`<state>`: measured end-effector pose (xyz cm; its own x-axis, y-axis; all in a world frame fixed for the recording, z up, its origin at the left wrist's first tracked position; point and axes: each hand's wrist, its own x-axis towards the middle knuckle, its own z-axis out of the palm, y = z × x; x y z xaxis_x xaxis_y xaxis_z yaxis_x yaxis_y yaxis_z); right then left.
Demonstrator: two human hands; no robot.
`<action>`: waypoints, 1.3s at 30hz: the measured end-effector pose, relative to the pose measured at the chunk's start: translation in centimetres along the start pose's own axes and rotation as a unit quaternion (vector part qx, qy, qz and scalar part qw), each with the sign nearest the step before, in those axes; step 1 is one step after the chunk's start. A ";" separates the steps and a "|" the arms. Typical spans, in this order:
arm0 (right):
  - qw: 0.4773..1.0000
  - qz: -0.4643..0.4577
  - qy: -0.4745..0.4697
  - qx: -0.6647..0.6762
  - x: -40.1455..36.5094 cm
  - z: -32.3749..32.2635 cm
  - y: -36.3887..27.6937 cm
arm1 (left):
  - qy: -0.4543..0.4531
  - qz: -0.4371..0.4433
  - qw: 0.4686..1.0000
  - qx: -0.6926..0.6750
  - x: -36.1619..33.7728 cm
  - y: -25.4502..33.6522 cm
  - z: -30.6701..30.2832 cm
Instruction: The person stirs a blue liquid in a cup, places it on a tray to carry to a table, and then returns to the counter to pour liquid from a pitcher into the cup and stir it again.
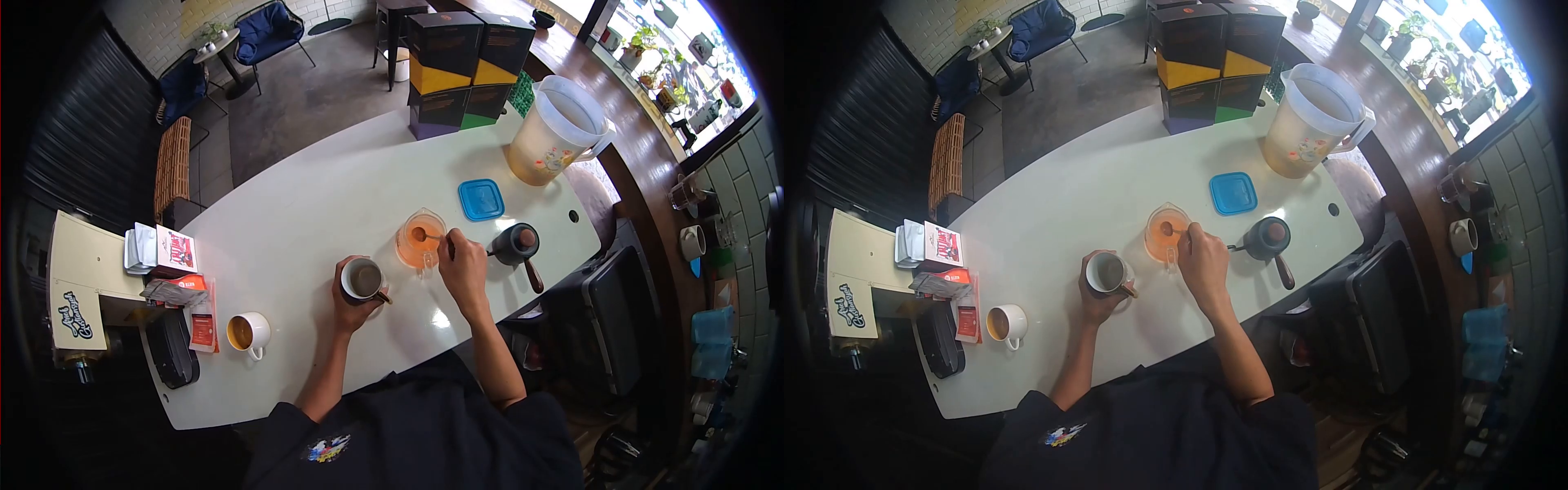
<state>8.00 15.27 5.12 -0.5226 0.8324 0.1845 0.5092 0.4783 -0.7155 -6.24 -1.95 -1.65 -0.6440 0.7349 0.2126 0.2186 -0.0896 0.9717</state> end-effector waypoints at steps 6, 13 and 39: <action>0.992 -0.094 0.075 0.045 0.5 -2.3 0.1 | -0.020 0.013 1.000 -0.010 0.6 -0.8 0.0; 0.976 -0.144 0.100 0.130 -0.5 -4.0 0.7 | -0.043 0.013 0.998 -0.034 1.2 -0.9 -0.1; 0.829 0.104 0.080 0.543 -0.2 -7.2 6.5 | -0.035 0.027 0.999 -0.019 1.2 -0.1 0.2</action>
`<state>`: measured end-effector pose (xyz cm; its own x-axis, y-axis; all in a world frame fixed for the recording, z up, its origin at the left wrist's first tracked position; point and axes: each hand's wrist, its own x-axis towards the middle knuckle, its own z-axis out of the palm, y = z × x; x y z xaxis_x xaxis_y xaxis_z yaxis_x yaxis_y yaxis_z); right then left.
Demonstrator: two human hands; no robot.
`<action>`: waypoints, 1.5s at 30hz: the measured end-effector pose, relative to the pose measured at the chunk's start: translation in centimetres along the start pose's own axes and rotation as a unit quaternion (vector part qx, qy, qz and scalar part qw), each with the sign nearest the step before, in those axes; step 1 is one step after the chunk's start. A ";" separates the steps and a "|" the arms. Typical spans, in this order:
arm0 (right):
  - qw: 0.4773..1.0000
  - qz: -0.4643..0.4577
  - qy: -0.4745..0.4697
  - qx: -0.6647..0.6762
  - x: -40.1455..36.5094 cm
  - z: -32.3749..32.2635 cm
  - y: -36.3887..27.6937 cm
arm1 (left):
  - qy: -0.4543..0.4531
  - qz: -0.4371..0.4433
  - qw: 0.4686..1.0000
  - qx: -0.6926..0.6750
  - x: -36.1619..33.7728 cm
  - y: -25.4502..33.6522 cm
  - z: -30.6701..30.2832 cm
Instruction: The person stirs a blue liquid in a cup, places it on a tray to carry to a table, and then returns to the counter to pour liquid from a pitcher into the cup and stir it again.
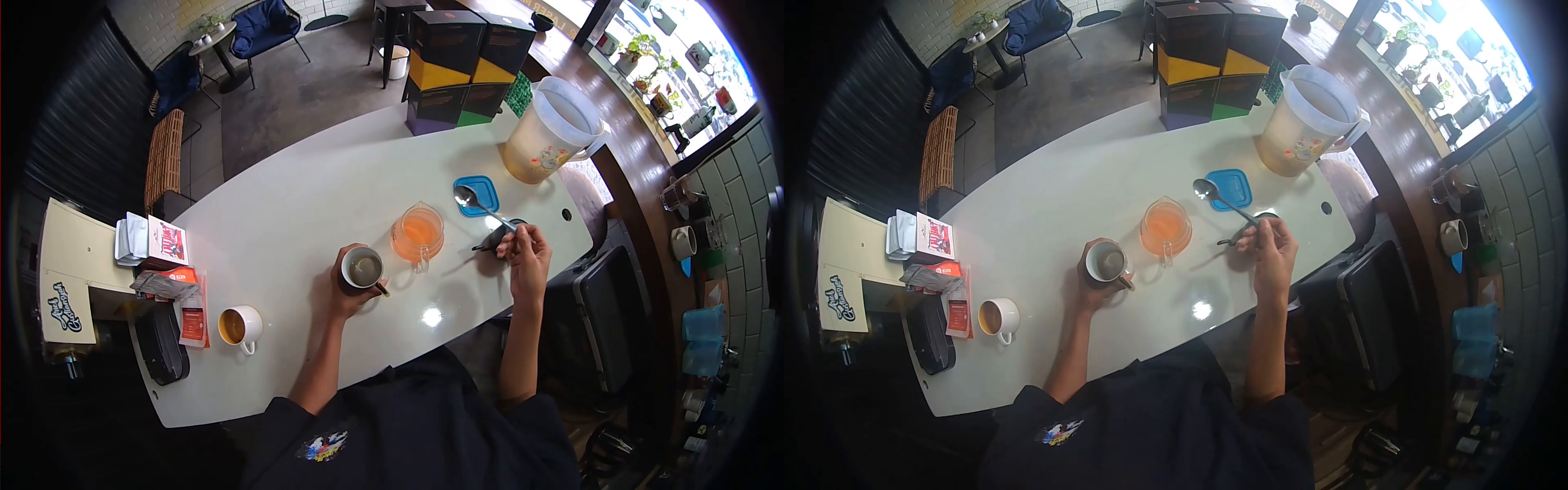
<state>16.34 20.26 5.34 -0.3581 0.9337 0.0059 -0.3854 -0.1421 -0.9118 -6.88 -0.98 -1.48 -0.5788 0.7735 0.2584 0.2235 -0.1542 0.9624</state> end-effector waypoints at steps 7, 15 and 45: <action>0.983 0.016 -0.012 -0.184 6.4 -4.4 -3.9 | -0.009 0.008 1.000 0.003 0.1 0.8 -0.1; 0.915 0.126 -0.067 -0.376 13.7 -8.4 -2.3 | 0.005 0.009 1.000 -0.008 0.1 0.1 0.1; 0.885 0.206 -0.017 -0.417 13.4 -9.0 -2.2 | 0.010 -0.017 0.999 0.044 -0.1 -0.7 -0.2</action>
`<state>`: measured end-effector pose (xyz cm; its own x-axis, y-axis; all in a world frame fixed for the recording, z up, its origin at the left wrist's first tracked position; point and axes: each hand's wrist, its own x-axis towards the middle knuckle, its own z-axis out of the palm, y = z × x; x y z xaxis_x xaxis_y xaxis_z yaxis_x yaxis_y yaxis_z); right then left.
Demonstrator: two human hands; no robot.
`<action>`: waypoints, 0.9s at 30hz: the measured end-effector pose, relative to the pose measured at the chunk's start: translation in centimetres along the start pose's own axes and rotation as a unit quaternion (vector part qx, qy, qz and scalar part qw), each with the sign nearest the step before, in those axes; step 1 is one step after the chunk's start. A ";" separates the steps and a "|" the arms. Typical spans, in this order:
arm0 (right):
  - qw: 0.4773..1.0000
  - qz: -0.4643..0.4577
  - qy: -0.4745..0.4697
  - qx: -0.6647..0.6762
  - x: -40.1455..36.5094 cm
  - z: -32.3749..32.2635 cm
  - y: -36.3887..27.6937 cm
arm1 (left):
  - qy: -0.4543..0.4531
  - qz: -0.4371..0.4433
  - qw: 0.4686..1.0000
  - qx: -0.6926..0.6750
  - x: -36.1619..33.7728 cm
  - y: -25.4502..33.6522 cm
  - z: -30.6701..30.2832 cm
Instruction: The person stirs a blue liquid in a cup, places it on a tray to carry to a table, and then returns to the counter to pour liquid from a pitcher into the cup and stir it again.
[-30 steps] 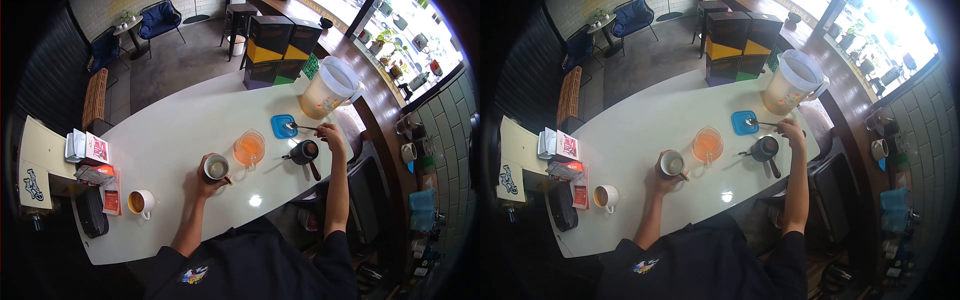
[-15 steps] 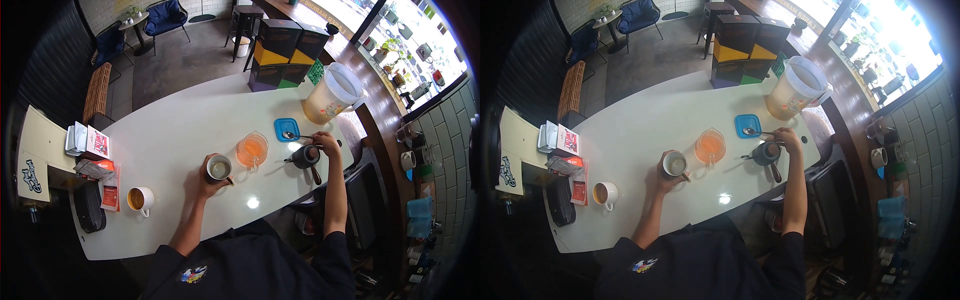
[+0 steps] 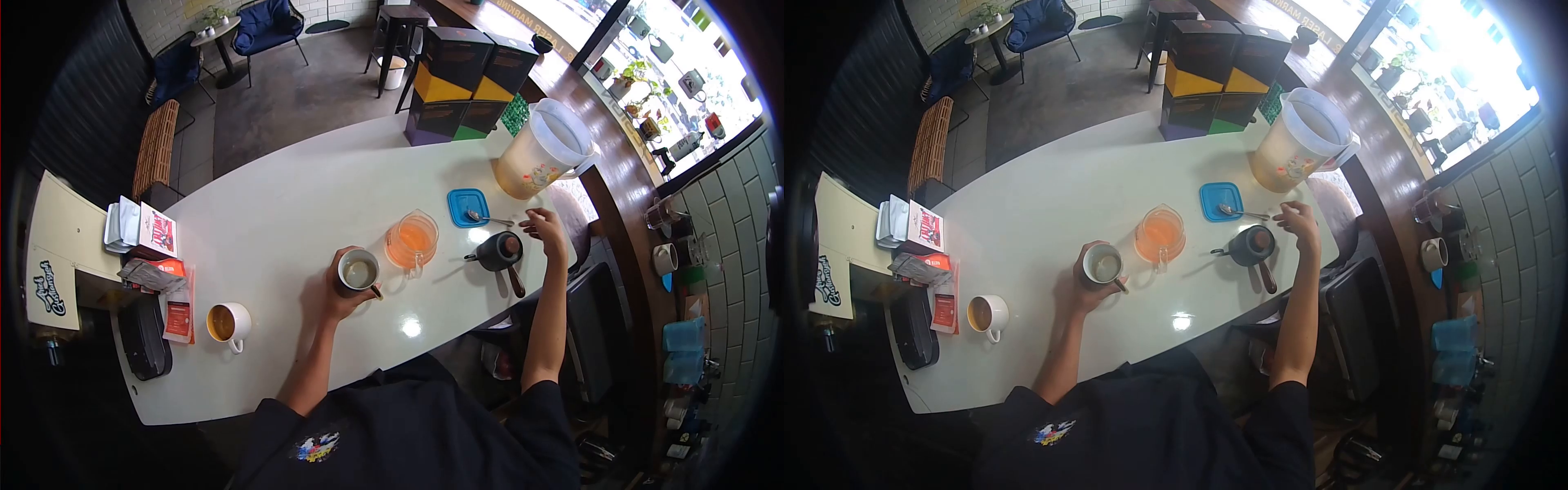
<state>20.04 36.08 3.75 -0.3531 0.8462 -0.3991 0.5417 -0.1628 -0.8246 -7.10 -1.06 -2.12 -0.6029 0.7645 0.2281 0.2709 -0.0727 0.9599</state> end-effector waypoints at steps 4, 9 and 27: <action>0.970 -0.214 0.110 0.025 -4.2 0.8 -2.7 | -0.023 -0.028 0.999 -0.016 0.0 1.0 -0.3; 0.952 -0.306 -0.014 -0.012 -11.7 6.6 -5.4 | -0.026 -0.023 0.998 -0.044 0.1 1.5 -0.1; 0.970 -0.186 -0.134 0.075 -14.8 21.2 0.7 | -0.019 -0.017 1.000 -0.017 -0.1 0.2 -0.2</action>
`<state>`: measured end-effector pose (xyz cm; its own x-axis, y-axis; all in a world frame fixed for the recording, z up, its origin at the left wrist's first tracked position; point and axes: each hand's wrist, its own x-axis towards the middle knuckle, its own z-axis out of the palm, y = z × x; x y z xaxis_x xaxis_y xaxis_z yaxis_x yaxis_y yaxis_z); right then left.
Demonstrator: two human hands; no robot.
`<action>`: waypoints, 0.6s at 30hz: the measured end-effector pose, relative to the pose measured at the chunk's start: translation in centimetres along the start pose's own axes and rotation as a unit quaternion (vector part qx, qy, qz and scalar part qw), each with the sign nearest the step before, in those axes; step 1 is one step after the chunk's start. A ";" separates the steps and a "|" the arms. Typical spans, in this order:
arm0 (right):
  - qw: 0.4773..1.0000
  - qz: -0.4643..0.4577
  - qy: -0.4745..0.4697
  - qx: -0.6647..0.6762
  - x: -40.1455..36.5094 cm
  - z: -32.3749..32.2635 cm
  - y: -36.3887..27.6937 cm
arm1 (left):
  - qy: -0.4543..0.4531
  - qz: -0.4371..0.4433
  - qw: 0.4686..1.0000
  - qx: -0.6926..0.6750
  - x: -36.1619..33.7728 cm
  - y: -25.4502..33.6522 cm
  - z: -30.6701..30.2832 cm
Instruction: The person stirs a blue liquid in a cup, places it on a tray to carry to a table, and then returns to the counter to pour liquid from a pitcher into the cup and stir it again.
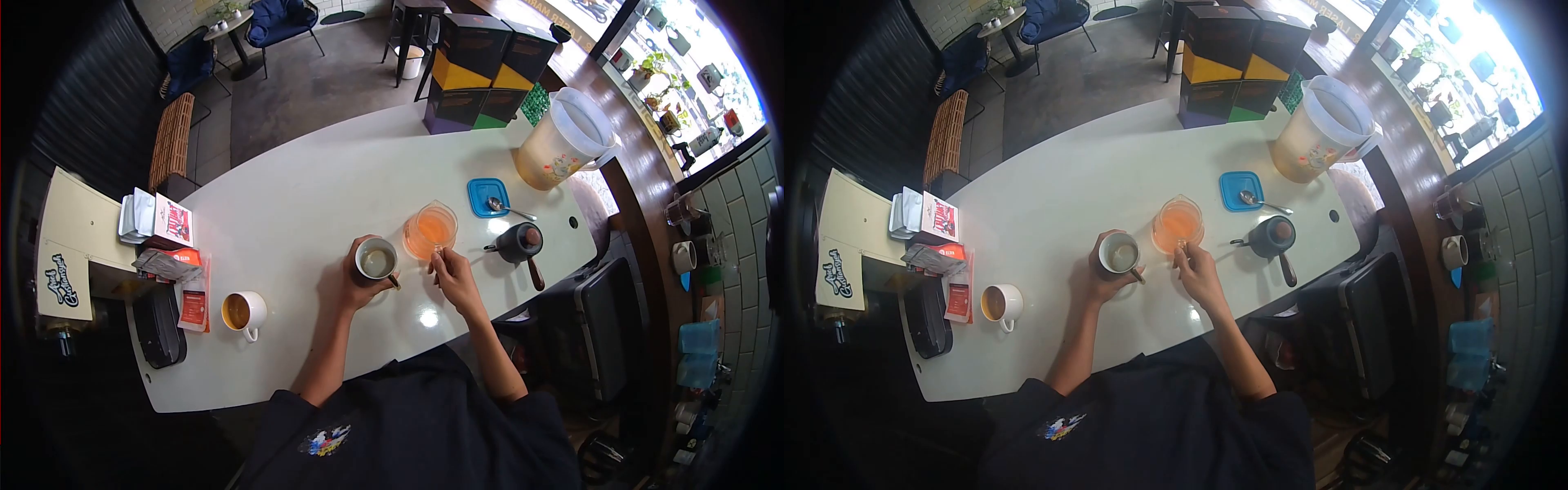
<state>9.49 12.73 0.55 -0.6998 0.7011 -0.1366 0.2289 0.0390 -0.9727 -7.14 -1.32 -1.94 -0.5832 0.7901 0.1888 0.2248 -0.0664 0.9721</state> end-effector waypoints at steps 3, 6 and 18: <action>0.999 -0.016 0.002 -0.032 -0.5 -0.6 -0.1 | -0.007 -0.013 1.000 0.012 -0.1 0.3 -0.1; 0.998 -0.020 0.001 -0.065 -1.0 -1.8 -0.3 | -0.002 -0.008 1.000 0.015 -0.1 0.3 0.0; 0.971 -0.110 0.098 -0.188 -1.7 -2.1 1.7 | -0.001 0.003 0.997 0.073 -1.1 1.4 0.1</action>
<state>12.47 13.08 -0.47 -0.6260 0.7668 0.1418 0.3447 0.4352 -0.8317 -6.08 -2.25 -0.84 -0.5794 0.7916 0.1941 0.3404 0.0186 0.9401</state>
